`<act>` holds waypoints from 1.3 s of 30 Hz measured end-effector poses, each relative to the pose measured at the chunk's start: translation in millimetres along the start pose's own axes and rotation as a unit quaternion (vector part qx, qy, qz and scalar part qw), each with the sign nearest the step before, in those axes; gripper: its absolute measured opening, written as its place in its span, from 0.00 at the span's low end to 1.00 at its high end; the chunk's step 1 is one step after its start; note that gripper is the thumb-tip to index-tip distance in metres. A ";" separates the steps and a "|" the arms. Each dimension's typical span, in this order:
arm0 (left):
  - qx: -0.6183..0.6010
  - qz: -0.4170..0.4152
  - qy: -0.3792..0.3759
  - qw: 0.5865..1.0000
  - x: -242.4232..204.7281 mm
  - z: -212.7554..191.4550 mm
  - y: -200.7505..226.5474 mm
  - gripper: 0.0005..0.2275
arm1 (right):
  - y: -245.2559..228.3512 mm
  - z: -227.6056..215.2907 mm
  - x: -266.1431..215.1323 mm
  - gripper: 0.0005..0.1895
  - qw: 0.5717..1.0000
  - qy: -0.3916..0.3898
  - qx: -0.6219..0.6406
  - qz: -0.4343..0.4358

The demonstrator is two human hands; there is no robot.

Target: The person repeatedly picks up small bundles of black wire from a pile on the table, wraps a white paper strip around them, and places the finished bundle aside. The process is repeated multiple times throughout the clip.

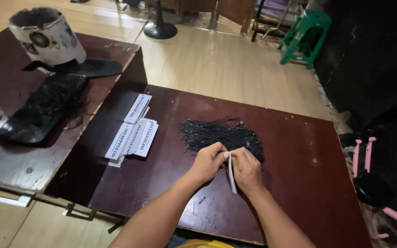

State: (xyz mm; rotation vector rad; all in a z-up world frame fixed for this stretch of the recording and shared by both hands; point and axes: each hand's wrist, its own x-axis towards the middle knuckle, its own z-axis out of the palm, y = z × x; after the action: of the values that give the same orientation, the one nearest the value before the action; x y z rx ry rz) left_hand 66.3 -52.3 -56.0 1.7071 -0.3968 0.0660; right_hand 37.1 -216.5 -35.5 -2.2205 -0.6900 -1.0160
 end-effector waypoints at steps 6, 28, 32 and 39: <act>0.001 -0.005 -0.014 1.000 -1.4 -9.3 14.3 0.03 | -1.0 -1.3 -2.3 0.08 1.000 -0.019 0.004 -0.003; -0.312 -0.126 0.042 0.941 2.3 -30.0 38.8 0.05 | -2.3 -40.7 14.7 0.08 0.974 0.032 0.140 0.173; -0.469 -0.131 0.028 0.873 12.0 -37.9 7.1 0.03 | 6.7 -44.5 13.7 0.02 0.908 0.082 0.261 0.316; -0.529 -0.154 -0.019 0.834 6.5 -40.9 7.9 0.05 | 65.9 -41.0 -10.1 0.02 0.801 0.191 0.377 0.424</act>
State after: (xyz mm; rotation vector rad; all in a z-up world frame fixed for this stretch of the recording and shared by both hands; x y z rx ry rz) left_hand 77.3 -15.2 -39.4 0.6413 -0.1174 -0.3701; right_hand 55.0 -292.4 -41.4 -1.2910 0.1269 -0.5252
